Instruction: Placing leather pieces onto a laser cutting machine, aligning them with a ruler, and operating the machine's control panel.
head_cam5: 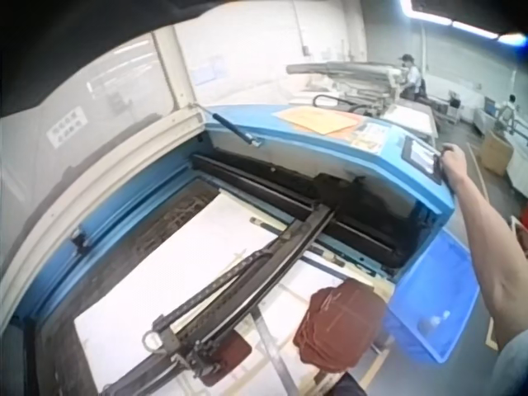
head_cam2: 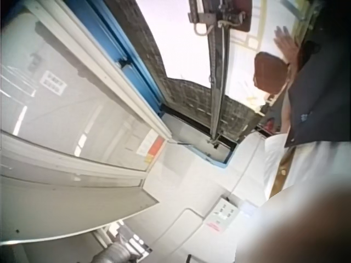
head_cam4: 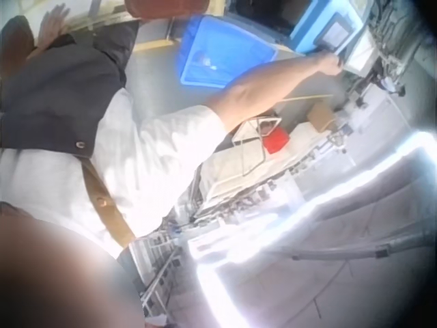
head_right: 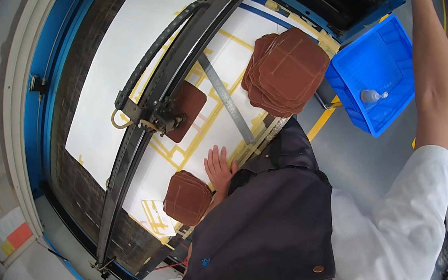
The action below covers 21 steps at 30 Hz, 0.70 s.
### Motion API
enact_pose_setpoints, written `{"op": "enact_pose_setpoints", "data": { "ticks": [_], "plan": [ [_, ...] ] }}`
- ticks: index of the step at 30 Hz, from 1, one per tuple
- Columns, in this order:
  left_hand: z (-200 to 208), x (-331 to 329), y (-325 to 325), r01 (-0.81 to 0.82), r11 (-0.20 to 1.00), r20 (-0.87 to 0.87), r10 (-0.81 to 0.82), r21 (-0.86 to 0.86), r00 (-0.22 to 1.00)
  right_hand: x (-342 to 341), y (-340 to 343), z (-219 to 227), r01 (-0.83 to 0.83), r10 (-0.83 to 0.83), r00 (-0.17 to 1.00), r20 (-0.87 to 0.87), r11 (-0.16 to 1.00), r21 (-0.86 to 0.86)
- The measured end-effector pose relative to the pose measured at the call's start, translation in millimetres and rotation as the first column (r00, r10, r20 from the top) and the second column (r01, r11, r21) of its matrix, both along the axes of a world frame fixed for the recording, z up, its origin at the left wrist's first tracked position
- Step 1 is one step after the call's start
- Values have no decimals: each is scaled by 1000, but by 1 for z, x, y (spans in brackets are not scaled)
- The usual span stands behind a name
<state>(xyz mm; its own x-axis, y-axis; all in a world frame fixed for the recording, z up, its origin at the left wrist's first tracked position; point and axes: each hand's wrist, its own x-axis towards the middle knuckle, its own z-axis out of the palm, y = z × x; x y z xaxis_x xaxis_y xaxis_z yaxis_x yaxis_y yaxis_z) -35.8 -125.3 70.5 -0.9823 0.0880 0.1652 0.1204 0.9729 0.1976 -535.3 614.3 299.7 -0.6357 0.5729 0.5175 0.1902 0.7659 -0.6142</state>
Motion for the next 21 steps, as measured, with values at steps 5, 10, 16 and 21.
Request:
{"op": "enact_pose_setpoints", "data": {
  "ticks": [5,10,16,21],
  "plan": [
    [5,-1,1,-3,1000,9,3,-9,1000,1,-13,1,7,-7,1000,9,999,-54],
    [3,-3,1,-1,1000,1,1,11,1000,-3,2,3,-5,6,1000,28,999,-45],
    [1,-1,0,4,1000,0,-4,18,1000,-6,13,-1,-51,50,999,-19,991,-120],
    [1,-2,1,4,1000,3,-4,7,1000,-7,15,-2,-62,62,998,4,994,-90]
  ]
}}
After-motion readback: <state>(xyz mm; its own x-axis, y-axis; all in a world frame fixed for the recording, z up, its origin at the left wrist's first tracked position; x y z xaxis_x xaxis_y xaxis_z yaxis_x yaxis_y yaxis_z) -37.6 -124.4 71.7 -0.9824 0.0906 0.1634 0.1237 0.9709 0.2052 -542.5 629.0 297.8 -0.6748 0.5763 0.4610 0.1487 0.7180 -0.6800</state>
